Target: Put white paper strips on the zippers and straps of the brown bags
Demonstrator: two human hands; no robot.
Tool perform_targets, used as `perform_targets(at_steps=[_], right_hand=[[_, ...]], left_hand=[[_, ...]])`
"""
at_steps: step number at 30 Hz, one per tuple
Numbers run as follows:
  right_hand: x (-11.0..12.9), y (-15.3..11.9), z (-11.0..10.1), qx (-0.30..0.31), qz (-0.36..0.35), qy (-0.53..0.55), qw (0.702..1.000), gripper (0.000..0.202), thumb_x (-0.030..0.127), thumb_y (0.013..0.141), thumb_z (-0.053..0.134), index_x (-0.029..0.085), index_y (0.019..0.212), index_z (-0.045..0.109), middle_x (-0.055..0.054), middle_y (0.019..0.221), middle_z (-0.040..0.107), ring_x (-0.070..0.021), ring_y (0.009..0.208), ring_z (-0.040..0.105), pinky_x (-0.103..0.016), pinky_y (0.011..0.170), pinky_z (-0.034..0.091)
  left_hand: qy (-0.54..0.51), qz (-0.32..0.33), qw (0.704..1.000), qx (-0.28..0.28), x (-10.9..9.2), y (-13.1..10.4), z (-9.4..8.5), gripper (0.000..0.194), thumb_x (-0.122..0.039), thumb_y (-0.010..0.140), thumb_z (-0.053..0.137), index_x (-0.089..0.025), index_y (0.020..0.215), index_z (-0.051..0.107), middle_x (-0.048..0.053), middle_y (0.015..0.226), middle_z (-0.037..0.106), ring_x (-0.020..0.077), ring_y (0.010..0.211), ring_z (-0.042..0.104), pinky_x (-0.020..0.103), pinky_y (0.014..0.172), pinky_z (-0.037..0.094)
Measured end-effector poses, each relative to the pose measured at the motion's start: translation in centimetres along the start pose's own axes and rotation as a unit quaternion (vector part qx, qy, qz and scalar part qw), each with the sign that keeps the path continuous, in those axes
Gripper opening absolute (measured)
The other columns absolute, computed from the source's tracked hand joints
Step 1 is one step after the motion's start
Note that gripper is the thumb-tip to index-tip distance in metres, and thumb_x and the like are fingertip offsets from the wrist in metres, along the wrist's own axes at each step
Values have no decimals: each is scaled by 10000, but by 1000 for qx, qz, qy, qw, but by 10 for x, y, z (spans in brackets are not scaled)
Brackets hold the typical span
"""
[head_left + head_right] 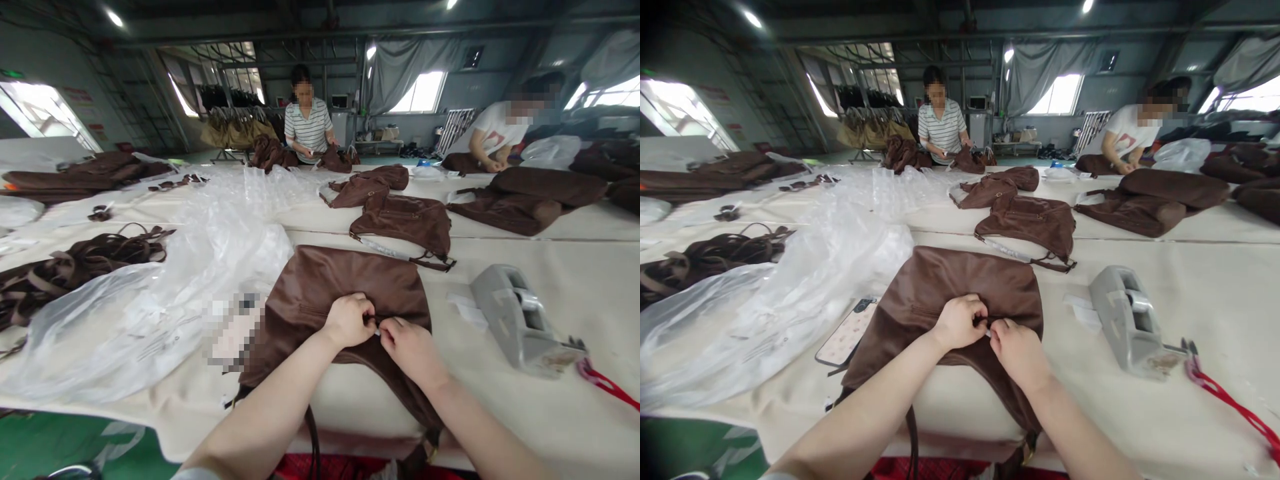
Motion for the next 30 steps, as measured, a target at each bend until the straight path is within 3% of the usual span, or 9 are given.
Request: perform_targets(at_steps=[3, 6, 12, 20, 25, 30], right_hand=[[-7, -3, 4, -26, 23, 79, 996, 124, 182, 858, 482, 206, 816, 596, -18, 767, 639, -167, 681, 600, -281, 639, 395], [-12, -4, 7, -67, 56, 112, 990, 141, 228, 826, 526, 195, 952, 581, -21, 806, 625, -164, 693, 591, -278, 646, 419], [-11, 7, 12, -22, 54, 18, 998, 109, 262, 878, 508, 199, 905, 592, -38, 851, 605, -170, 666, 581, -292, 560, 362], [-5, 8, 12, -4, 52, -22, 998, 114, 232, 907, 480, 192, 865, 578, -41, 844, 596, -149, 593, 555, -298, 503, 285], [-6, 7, 13, -7, 47, -17, 999, 95, 241, 910, 489, 206, 891, 576, -33, 862, 614, -156, 629, 573, -297, 519, 294], [-9, 6, 16, -22, 72, 3, 997, 85, 260, 888, 509, 214, 904, 578, -32, 851, 624, -171, 660, 586, -297, 548, 333]], left_hand=[[-46, 2, 999, 0, 4, 0, -3, 61, -195, 711, 596, -212, 750, 641, -6, 804, 598, 133, 720, 569, 246, 691, 475], [-63, 12, 998, 9, 4, 0, -2, 89, -191, 727, 580, -219, 774, 649, -6, 810, 597, 133, 734, 569, 245, 707, 479], [-14, 9, 1000, 7, -3, 1, 3, 91, -179, 735, 560, -195, 801, 619, 33, 867, 593, 176, 799, 572, 293, 758, 487], [-125, 42, 989, 60, 10, 2, -10, 219, -209, 676, 698, -208, 885, 636, 9, 891, 607, 155, 830, 580, 260, 792, 471], [-67, 38, 995, 57, 8, 2, -6, 161, -249, 754, 685, -199, 868, 582, 13, 888, 585, 159, 848, 570, 261, 791, 460], [51, 45, 997, 35, -3, -2, 0, 192, -274, 816, 629, -181, 965, 550, 59, 980, 567, 215, 947, 546, 343, 882, 443]])
Point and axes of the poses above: each hand's wrist, its own y-axis towards the middle knuckle, its own z-axis out of the palm, x = y × z, the point moved 1 cm from there along y, towards the middle knuckle
